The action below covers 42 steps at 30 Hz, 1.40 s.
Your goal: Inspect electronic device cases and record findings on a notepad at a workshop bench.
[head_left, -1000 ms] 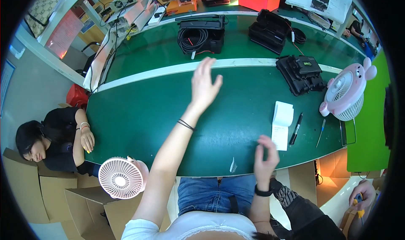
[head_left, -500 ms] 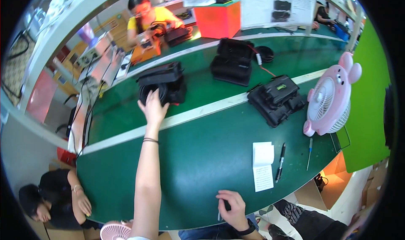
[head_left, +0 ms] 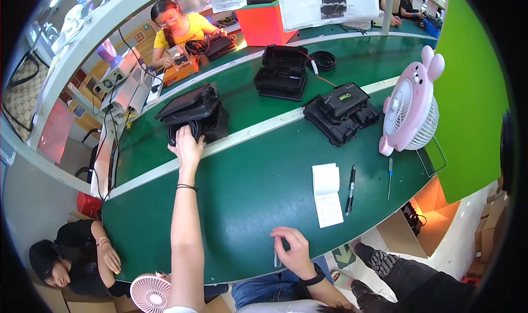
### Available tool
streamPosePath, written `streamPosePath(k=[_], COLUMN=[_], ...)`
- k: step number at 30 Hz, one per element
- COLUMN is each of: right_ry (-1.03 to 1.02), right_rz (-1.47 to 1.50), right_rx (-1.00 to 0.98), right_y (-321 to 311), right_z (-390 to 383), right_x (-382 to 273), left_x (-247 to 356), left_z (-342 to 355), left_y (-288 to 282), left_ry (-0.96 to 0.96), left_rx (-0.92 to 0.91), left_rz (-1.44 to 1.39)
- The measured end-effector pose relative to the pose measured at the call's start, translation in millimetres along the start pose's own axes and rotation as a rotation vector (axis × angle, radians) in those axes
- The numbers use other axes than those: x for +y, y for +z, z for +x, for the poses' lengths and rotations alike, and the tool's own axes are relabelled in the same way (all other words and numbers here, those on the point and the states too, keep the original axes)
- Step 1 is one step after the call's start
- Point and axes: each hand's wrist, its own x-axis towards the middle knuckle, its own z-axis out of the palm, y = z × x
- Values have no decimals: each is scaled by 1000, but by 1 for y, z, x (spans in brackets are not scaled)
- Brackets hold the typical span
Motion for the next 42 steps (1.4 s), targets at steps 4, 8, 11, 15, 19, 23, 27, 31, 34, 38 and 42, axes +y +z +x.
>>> streamPosePath(k=[4,8,11,15,19,23,27,31,34,38,42], right_ry=[46,34,9,-77,40,177,141,114,144,255,276], right_rz=[39,123,134,118,352,338,329,298,300,477,488], right_rx=[4,57,-13,-121,-156,6,85,73,60,107,118], right_y=[1,2,2,-5,9,15,11,11,19,27,19], right_z=[-8,-14,-17,-22,-32,-32,-30,-23,-20,-21,0], right_x=[7,5,6,-4,-3,-7,-6,-12,-14,0,4], left_x=[16,39,38,31,33,36,29,11,6,8,-11], left_z=[-50,-137,-213,-282,-318,-341,-334,-329,-330,-348,-364], left_y=[-40,-101,-128,-133,-145,-147,-152,-161,-155,-140,-119], left_ry=[23,180,272,284,271,326,344,315,370,414,586], left_rx=[100,160,79,-1,-25,-57,-99,-98,11,34,122], left_rz=[-124,-163,-36,-105,-180,-262,-456,-677,-570,-444,-492])
